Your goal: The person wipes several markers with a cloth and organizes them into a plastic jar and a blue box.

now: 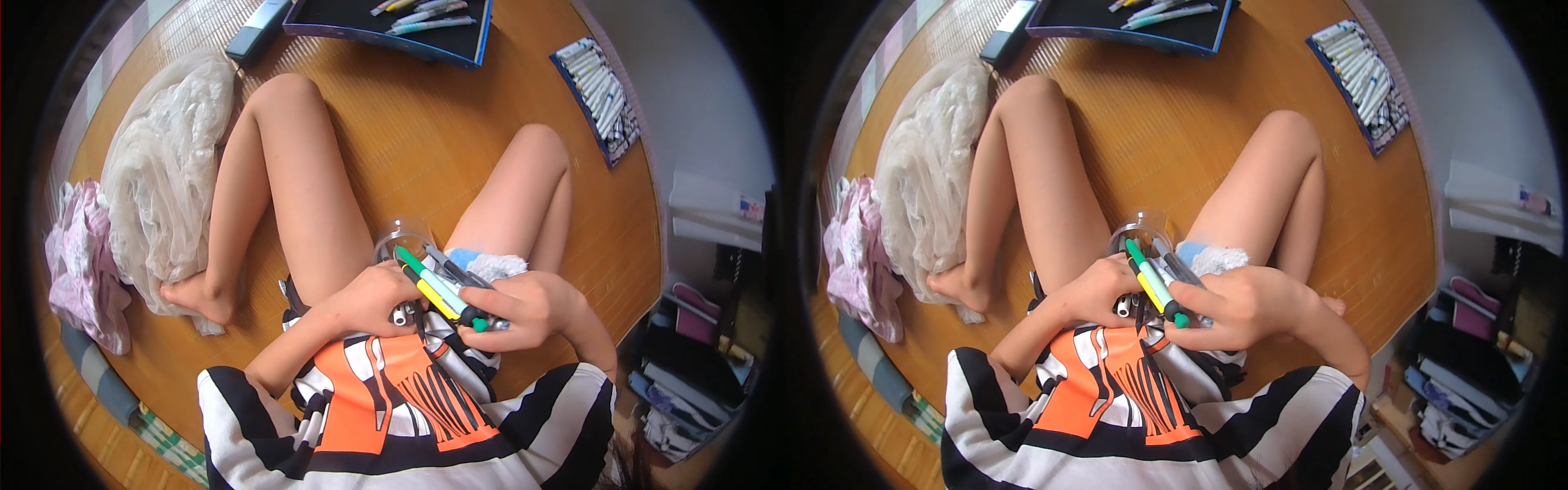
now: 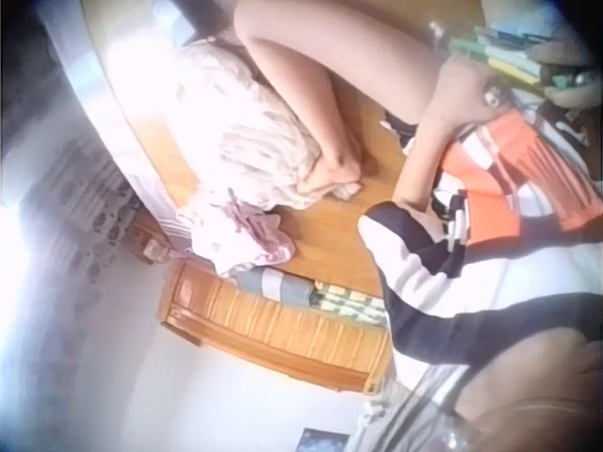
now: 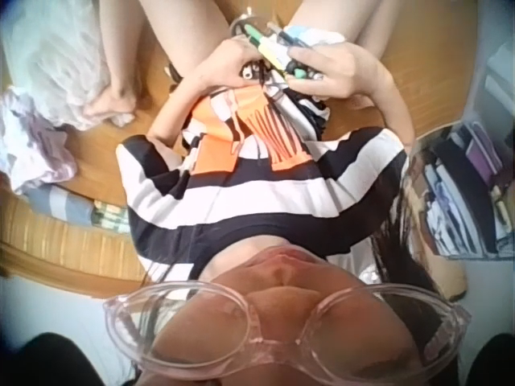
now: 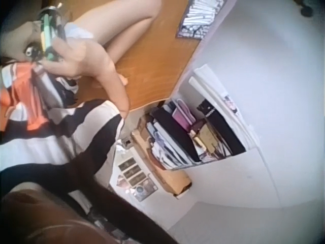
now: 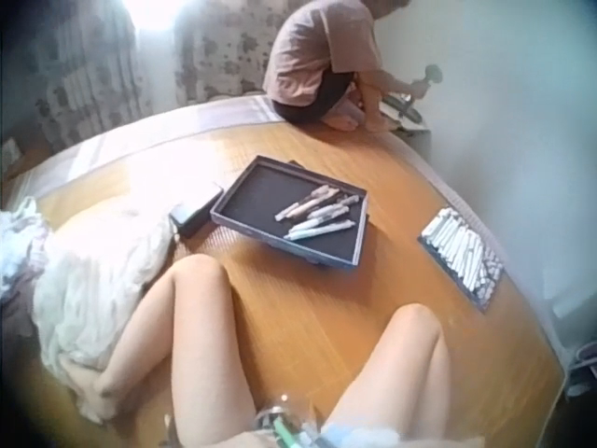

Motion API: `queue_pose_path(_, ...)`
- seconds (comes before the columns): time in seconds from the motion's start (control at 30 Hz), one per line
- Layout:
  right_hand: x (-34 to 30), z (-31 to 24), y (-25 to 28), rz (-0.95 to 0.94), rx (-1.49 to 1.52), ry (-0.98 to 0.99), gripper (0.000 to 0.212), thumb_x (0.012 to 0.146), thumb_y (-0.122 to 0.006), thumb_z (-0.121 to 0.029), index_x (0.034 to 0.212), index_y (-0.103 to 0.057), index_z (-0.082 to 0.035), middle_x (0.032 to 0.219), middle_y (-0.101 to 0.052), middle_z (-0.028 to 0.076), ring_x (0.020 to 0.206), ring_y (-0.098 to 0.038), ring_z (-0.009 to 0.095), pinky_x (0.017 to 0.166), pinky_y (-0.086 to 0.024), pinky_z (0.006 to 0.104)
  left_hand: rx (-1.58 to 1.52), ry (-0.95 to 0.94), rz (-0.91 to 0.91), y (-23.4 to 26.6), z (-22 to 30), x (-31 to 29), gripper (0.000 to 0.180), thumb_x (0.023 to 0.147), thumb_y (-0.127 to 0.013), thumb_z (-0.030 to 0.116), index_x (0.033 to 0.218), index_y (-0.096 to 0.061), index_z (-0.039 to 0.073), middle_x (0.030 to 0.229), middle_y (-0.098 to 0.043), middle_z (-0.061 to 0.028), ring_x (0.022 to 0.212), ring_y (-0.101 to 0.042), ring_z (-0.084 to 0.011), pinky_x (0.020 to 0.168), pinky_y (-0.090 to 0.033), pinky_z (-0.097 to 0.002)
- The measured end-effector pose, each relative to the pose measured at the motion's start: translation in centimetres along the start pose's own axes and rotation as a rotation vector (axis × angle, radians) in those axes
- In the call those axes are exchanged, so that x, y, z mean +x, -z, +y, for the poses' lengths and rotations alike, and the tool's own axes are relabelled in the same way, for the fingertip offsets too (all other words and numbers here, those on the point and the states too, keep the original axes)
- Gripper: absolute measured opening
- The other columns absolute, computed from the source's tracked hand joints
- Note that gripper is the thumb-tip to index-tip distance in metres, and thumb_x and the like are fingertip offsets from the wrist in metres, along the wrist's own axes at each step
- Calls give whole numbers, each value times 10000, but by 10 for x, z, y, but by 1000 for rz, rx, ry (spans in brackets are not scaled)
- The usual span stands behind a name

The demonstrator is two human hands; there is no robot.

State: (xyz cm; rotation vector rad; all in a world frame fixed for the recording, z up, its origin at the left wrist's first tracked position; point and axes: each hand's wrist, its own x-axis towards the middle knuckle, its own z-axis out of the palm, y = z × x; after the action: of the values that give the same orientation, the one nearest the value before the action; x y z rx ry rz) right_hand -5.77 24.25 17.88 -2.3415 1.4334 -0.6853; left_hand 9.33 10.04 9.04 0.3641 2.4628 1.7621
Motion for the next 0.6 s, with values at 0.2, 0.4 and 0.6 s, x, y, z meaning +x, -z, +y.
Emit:
queue_pose_path(0.2, 14, 11, 2, -60, 9, 73, 266, 586, -527, -66, 838, -515, -152, 782, -481, 86, 485, -473, 110, 366, -380, 191, 12, 11, 33, -3, -3, -5, 243, 535, -580, 217, 715, -534, 60, 690, -526, -99, 695, -485, -274, 672, -381, -327)
queue_pose_path(0.4, 22, 39, -5, -21, 191, 28, 209, 596, -528, -81, 800, -539, -127, 805, -499, 106, 524, -520, 196, 395, -419, 251, -45, 22, -25, -2, 0, -5, 245, 549, -581, 231, 727, -530, 71, 691, -529, -93, 699, -500, -252, 669, -379, -332)
queue_pose_path(0.6, 45, 58, -10, -181, 204, 30, 237, 593, -559, -85, 826, -520, -110, 822, -486, 110, 522, -518, 194, 398, -415, 237, -59, -23, 21, -4, -1, 2, 236, 551, -589, 205, 731, -529, 64, 694, -530, -90, 699, -506, -247, 661, -386, -326)
